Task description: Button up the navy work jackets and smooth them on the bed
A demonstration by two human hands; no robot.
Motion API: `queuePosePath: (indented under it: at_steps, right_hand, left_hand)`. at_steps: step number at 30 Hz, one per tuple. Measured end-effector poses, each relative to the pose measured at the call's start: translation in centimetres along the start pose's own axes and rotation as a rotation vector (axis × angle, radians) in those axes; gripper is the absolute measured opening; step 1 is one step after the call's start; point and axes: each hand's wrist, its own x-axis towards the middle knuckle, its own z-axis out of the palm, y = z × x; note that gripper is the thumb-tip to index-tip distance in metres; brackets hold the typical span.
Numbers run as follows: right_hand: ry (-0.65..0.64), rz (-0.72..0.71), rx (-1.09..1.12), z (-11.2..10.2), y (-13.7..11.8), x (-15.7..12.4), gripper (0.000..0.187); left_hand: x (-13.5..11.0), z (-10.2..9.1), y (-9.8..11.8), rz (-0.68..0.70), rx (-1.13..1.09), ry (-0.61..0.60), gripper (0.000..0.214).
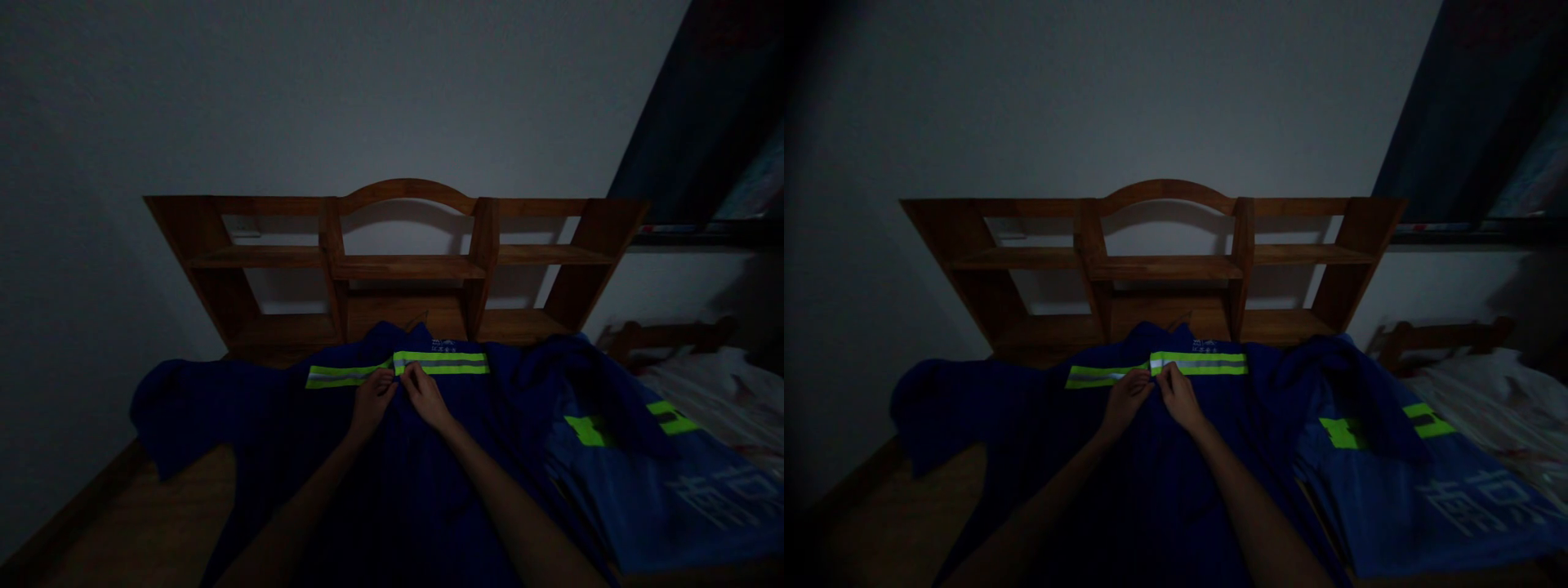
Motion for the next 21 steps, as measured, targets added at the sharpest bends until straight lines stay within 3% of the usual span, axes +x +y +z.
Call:
queuePosePath:
  at_steps: [8, 11, 16, 19, 21]
  right_hand:
    - [-0.012, 0.142, 0.14, 0.6, 1.3, 0.5, 0.029]
    - [0.049, 0.127, 0.098, -0.2, 0.6, 1.1, 0.026]
    - [0.159, 0.149, -0.012, -5.0, -3.0, 0.8, 0.025]
    - [0.055, 0.177, -0.143, -8.2, -6.7, -2.6, 0.025]
    - [-0.015, 0.165, -0.233, -9.0, -9.4, -6.7, 0.025]
  left_hand:
    - [0.6, 0.2, 0.0, 0.027, 0.034, -0.01, 0.02]
    - [1.0, 0.2, 0.0, -0.064, -0.02, -0.029, 0.026]
    - [0.4, -0.3, 0.8, -0.386, -0.326, -0.24, 0.044]
    - [-0.1, -0.6, 1.3, -0.443, -0.326, -0.327, 0.043]
    - [-0.3, -0.6, 1.5, -0.445, -0.235, -0.354, 0.044]
